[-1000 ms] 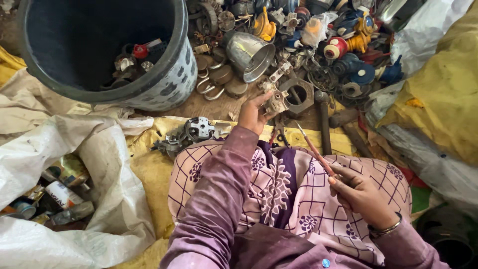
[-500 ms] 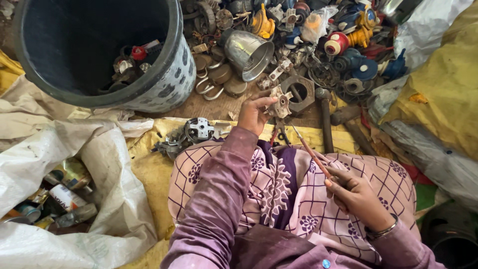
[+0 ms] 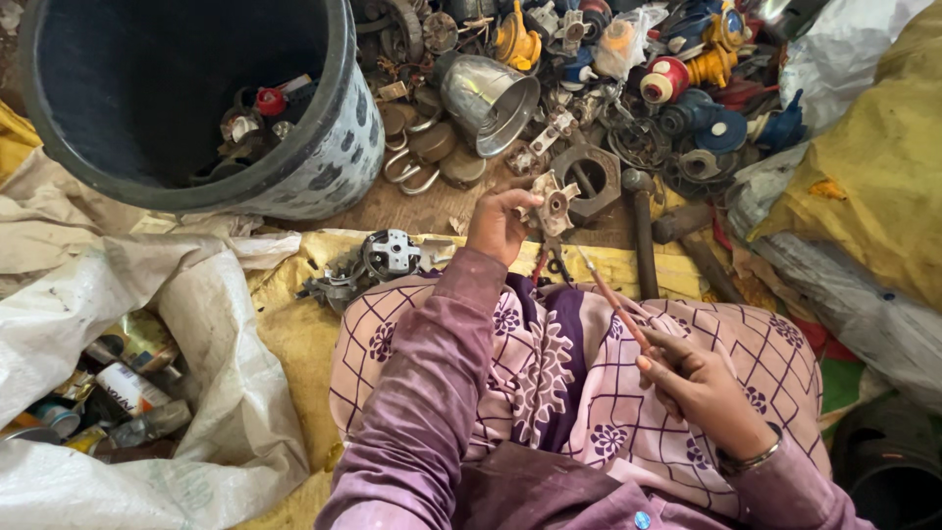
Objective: The person sits on the floor and uses a hammer and a metal rod to strike and adjust small metal parts. They repeatedly pick up parts, hit them, and place them back down among a pile of scrap metal.
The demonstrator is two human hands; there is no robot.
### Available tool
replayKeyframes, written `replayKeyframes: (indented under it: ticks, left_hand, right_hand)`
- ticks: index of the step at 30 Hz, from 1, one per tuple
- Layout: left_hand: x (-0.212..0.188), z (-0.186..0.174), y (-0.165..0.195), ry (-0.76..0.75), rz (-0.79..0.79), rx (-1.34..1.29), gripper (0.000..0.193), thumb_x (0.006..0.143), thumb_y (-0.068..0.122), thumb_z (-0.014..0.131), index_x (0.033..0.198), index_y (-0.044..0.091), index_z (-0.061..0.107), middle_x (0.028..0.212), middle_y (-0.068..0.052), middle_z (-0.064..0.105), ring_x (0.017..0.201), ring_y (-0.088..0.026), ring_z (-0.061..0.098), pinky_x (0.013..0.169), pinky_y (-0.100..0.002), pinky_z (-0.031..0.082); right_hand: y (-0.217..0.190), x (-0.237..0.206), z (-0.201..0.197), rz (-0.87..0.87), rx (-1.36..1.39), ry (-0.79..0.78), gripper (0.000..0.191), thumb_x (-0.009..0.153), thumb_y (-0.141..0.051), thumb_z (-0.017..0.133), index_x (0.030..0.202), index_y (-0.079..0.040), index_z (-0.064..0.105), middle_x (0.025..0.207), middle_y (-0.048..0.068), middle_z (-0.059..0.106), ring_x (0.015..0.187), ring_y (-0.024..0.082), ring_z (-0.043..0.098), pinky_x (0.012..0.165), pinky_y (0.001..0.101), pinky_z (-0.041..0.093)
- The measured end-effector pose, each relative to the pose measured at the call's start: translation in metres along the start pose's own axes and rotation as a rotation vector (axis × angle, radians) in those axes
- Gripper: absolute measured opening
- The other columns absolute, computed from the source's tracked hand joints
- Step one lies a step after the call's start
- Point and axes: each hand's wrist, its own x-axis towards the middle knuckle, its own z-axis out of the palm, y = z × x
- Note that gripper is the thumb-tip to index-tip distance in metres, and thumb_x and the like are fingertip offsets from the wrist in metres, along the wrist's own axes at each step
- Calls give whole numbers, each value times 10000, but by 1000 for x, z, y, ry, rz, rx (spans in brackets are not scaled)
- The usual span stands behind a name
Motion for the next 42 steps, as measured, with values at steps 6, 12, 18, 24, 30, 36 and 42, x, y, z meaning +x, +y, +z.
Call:
replayKeyframes:
  ticks: [6,12,18,24,30,36,42]
  left_hand:
    - [-4,6,2,6,-50,-9,305,788,3,694,1093,5,681,1009,-107,709,899,-238,673,825,-489,598]
    - [-2,5,-4,-37,-107,-61,309,811,34,698,1111,-43,691,1055,-141,719,936,-264,690,827,-475,604]
    - [-2,2,-13,-109,-174,-128,274,823,63,698,1082,-28,692,1056,-150,722,937,-305,702,833,-522,583]
    - [3,-3,-18,-149,-200,-165,269,827,79,668,1078,-9,710,1040,-126,738,935,-277,710,879,-494,575]
    - [9,-14,-15,-132,-105,-159,309,834,26,655,1132,-26,716,1010,-113,728,883,-248,693,819,-414,567]
    - [10,-12,-6,-117,-37,-190,414,790,20,599,1182,-77,689,1036,-145,745,907,-225,716,862,-330,581]
    - [2,3,1,-138,-29,-129,433,779,-15,584,1191,-99,687,1056,-166,732,915,-227,709,863,-322,583]
  right_hand:
    - [-1,-20,12,-549,-184,406,223,1026,-132,646,1209,-4,656,757,14,594,601,71,509,530,238,390]
    - [-4,25,25,-1016,-1070,694,225,1048,-28,421,956,-169,570,994,87,659,943,235,655,852,389,528]
    - [6,28,51,-827,-187,358,435,1046,-117,529,1462,-27,437,1076,79,684,888,154,640,751,284,525]
    - [5,28,47,-924,-117,283,424,1103,-157,539,1508,-89,435,973,40,648,789,75,582,742,223,499]
    - [3,19,48,-372,-44,123,530,966,-98,622,1484,-87,509,762,-23,512,560,31,400,464,202,324]
    - [-5,-2,40,-398,-53,160,509,946,-74,639,1449,-70,563,794,-34,593,592,31,463,504,202,370]
    - [-14,-9,45,-447,-304,176,452,918,-76,671,1367,-47,623,920,-8,707,727,57,613,639,232,527]
